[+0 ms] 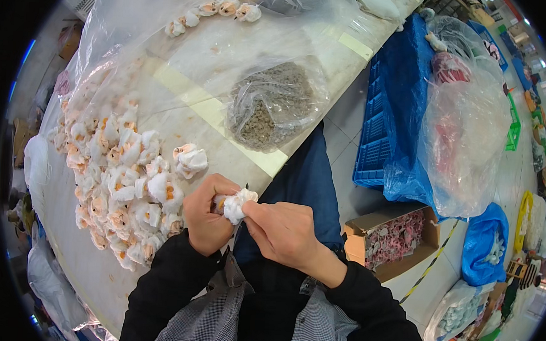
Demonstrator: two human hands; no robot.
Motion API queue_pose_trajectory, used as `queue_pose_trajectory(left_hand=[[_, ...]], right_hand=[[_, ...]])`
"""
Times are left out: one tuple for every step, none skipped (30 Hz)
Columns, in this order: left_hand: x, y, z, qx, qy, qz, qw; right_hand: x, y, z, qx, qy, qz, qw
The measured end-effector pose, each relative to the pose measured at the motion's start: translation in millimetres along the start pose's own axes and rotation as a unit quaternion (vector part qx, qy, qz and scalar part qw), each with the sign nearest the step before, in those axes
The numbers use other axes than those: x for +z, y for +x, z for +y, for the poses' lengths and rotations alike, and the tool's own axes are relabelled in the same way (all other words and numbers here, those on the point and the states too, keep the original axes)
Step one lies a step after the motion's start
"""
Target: The person assembles small white stuffed duck toys by hand. They pick up a stuffed body, insert small black beads for eyes, and place the finished toy on the table. The process is repeated continuously.
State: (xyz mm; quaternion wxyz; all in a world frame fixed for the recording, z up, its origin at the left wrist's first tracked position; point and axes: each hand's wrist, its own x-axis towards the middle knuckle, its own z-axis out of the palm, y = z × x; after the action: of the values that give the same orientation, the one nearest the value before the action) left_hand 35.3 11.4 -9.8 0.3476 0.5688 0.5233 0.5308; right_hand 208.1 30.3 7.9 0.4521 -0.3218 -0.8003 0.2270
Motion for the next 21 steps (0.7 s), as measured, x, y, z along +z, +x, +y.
queue_pose_trajectory(left_hand=[[-1.2, 0.9, 1.4, 0.003, 0.017, -0.015, 1.000], [-3.0, 3.2, 3.3, 0.007, 0.034, -0.030, 0.999], [-4.9, 5.3, 4.3, 0.010, 0.051, -0.045, 0.998], [-8.3, 6.6, 2.2, 0.005, 0.036, -0.072, 0.997], [-12.6, 7.7, -0.4, -0.001, 0.021, -0.100, 0.995], [-14.8, 8.6, -2.0, -0.006, 0.006, -0.127, 0.992], [-13.7, 9.0, -0.9, -0.012, -0.013, -0.130, 0.991], [-12.1, 9.6, 1.5, -0.017, -0.031, -0.133, 0.990], [-11.0, 9.5, 2.7, -0.022, -0.049, -0.136, 0.989], [-11.6, 8.6, 1.2, -0.033, -0.062, -0.137, 0.988], [-12.8, 7.1, -2.2, -0.044, -0.076, -0.138, 0.987], [-13.8, 6.0, -3.7, -0.055, -0.089, -0.138, 0.985], [-14.5, 6.0, -1.6, -0.059, -0.081, -0.143, 0.985], [-15.7, 7.2, 2.3, -0.062, -0.074, -0.148, 0.984], [-16.6, 8.2, 4.3, -0.066, -0.066, -0.152, 0.984], [-14.8, 7.0, 2.8, -0.072, -0.084, -0.147, 0.983], [-12.1, 6.6, 0.6, -0.078, -0.102, -0.143, 0.981], [-10.3, 6.9, -1.2, -0.084, -0.121, -0.138, 0.979], [-10.7, 7.4, -2.2, -0.080, -0.116, -0.140, 0.980], [-10.6, 7.2, -2.5, -0.071, -0.115, -0.139, 0.981], [-10.4, 6.6, -2.6, -0.063, -0.114, -0.137, 0.982]], right_hand=[[-0.5, -0.7, -0.7, 0.004, 0.002, -0.005, 1.000], [-2.2, -1.2, -0.4, 0.019, 0.017, -0.020, 0.999], [-5.4, -1.8, 0.6, 0.034, 0.032, -0.035, 0.998], [-7.9, -1.7, 3.0, 0.047, 0.048, -0.052, 0.996], [-12.3, -1.4, 5.2, 0.082, 0.086, -0.044, 0.992], [-17.8, -0.8, 7.1, 0.118, 0.123, -0.037, 0.985], [-20.6, -1.6, 7.8, 0.155, 0.159, -0.028, 0.975], [-16.9, -2.4, 6.5, 0.270, 0.228, 0.019, 0.935], [-19.4, 3.7, 8.1, 0.268, 0.224, -0.004, 0.937], [-22.9, 13.5, 10.7, 0.264, 0.221, -0.028, 0.938], [-26.1, 15.9, 13.8, 0.233, 0.178, -0.087, 0.952], [-27.8, 17.5, 15.5, 0.228, 0.186, -0.102, 0.950], [-29.0, 18.1, 16.8, 0.223, 0.192, -0.118, 0.948], [-30.0, 18.7, 18.2, 0.219, 0.199, -0.133, 0.946], [-30.6, 18.8, 20.3, 0.236, 0.230, -0.134, 0.935], [-31.2, 16.4, 22.0, 0.256, 0.260, -0.135, 0.921], [-31.4, 15.2, 23.0, 0.276, 0.290, -0.136, 0.906], [-32.5, 18.0, 21.0, 0.304, 0.312, -0.143, 0.889], [-34.0, 22.4, 17.4, 0.332, 0.336, -0.151, 0.868], [-34.6, 24.8, 16.0, 0.360, 0.359, -0.158, 0.847], [-33.9, 24.2, 17.5, 0.356, 0.363, -0.167, 0.844]])
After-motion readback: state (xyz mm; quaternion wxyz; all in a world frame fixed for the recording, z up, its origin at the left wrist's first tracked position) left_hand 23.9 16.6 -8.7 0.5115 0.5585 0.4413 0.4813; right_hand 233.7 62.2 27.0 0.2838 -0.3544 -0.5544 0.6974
